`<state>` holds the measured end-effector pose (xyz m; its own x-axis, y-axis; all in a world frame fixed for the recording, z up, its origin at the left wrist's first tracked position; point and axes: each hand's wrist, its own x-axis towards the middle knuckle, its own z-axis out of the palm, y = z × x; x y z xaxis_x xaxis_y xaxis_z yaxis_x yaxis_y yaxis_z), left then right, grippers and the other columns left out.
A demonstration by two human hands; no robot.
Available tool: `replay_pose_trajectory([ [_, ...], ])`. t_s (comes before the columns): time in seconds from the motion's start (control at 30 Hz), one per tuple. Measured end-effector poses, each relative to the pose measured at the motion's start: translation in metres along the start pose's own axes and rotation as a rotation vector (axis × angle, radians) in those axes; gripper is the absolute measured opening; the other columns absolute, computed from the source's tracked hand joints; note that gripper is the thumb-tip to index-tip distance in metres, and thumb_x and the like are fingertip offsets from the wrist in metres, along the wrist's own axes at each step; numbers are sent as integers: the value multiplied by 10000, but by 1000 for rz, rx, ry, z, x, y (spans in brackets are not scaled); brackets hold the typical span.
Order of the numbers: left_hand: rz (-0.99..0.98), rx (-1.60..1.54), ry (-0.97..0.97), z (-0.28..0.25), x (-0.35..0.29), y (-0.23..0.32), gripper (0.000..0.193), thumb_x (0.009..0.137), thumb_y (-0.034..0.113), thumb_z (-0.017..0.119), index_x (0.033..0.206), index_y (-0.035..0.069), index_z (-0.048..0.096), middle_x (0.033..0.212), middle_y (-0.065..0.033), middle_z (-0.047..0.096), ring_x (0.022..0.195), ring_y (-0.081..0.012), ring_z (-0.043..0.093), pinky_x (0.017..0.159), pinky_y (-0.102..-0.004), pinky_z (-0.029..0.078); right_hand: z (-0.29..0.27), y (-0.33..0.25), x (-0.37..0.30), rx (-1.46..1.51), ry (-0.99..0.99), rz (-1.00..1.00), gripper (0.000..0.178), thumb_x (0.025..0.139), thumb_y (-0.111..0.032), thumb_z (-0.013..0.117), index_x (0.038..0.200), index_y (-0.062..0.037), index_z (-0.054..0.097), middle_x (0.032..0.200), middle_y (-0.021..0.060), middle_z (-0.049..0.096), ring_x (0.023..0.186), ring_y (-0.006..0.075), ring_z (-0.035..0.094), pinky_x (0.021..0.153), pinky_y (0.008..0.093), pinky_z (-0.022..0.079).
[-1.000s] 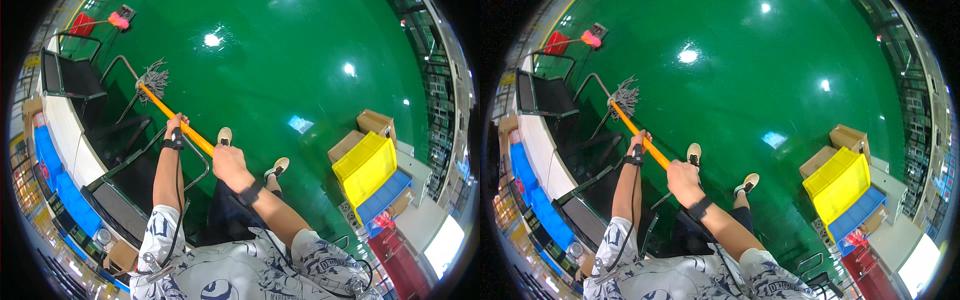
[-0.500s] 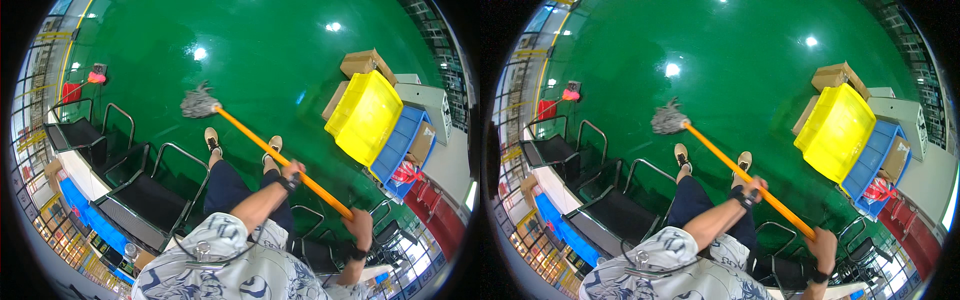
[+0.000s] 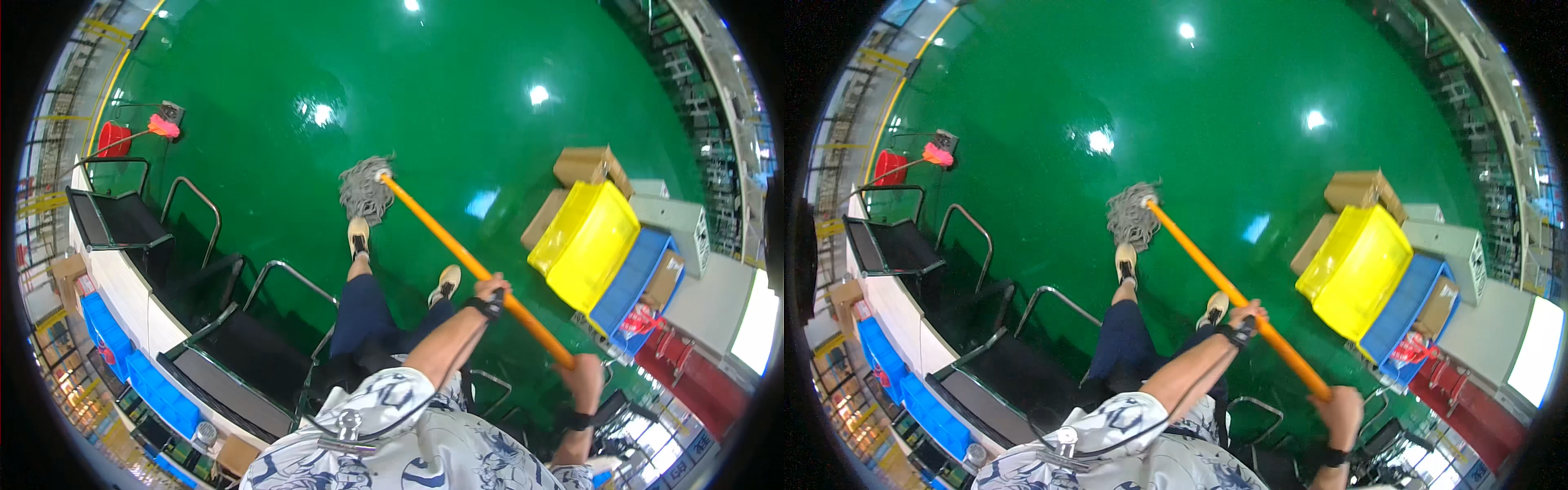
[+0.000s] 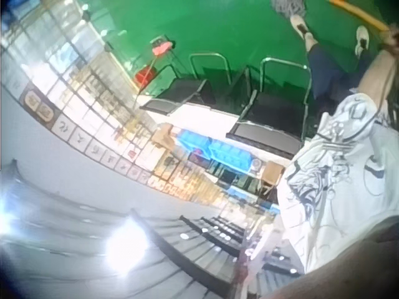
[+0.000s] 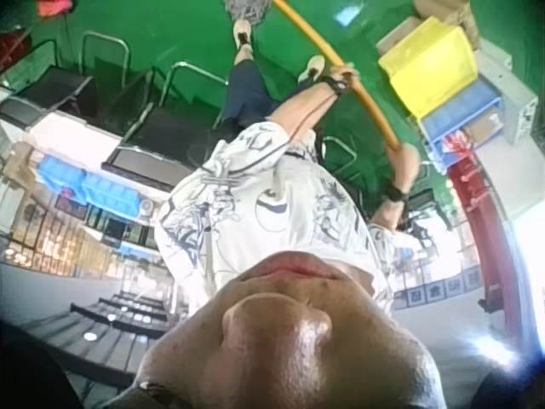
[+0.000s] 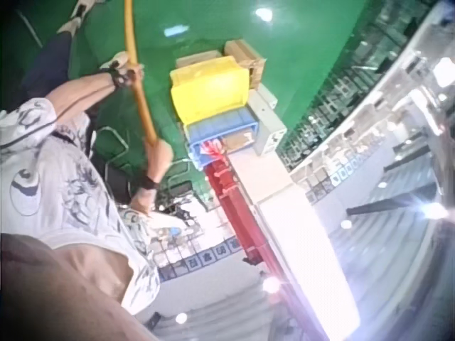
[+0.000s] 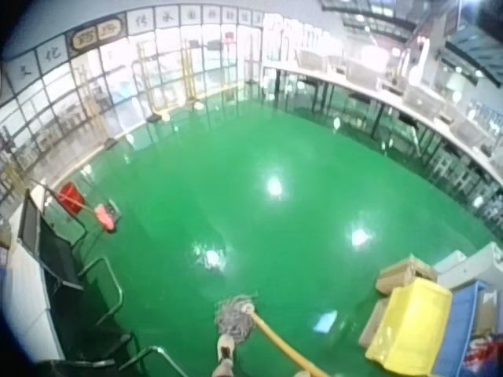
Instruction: The person mops a green floor using a string mop with a yellow handle. They repeatedly move black chairs out of the way to reach the floor underneath, then return the chairs after cleaning each section. The person continues mopping around the room, navigating around furniture and storage bins.
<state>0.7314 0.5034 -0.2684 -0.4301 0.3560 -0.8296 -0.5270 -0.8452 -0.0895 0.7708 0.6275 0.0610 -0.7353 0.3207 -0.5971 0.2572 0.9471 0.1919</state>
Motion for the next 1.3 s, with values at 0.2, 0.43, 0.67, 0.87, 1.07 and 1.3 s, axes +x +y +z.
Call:
replay_pose_trajectory([
  [0.2, 653, 480, 183, -40, 5, 280, 249, 842, 200, 653, 696, 1, 615, 576, -97, 607, 507, -203, 579, 517, -352, 483, 28, -236, 62, -20, 228, -385, 389, 730, -452, 737, 726, -76, 637, 712, 101, 648, 689, 284, 649, 623, 391, 511],
  [0.43, 639, 447, 299, -84, -34, 441, 181, 905, 178, 629, 911, -1, 604, 769, -85, 630, 674, -180, 602, 648, -307, 513, 56, -399, 112, 421, 12, -616, 286, 800, -307, 668, 789, -23, 636, 748, 172, 664, 690, 334, 666, 646, 434, 539],
  [0.67, 487, 249, 295, -65, -13, 358, 353, 972, 358, 492, 874, 24, 547, 759, -75, 595, 678, -192, 593, 649, -311, 515, 53, -256, 111, 611, -234, -568, 457, 850, -407, 612, 727, 31, 652, 723, 257, 629, 737, 423, 630, 679, 484, 506],
  [0.87, 267, 12, 293, -84, 51, 74, 204, 902, 225, 554, 781, 112, 434, 710, -58, 499, 586, -200, 526, 580, -314, 500, 101, 11, 78, 544, -166, -370, 434, 834, -449, 617, 757, -22, 645, 728, 217, 626, 722, 403, 611, 633, 487, 482],
  [1.07, -82, 518, 594, -29, 17, -222, 419, 967, 432, 467, 801, 47, 472, 561, -113, 563, 419, -217, 536, 397, -341, 457, 118, 219, -32, 558, -215, 110, 287, 737, -277, 722, 699, -9, 626, 614, 184, 592, 576, 392, 562, 518, 407, 439],
  [1.3, -440, 439, 506, 8, 11, -292, 387, 948, 390, 551, 791, 46, 465, 621, -65, 528, 475, -211, 553, 463, -383, 510, 120, 277, -53, 624, -228, 386, 383, 711, -230, 755, 579, 44, 522, 445, 104, 338, 382, 101, 388, 402, 328, 274],
])
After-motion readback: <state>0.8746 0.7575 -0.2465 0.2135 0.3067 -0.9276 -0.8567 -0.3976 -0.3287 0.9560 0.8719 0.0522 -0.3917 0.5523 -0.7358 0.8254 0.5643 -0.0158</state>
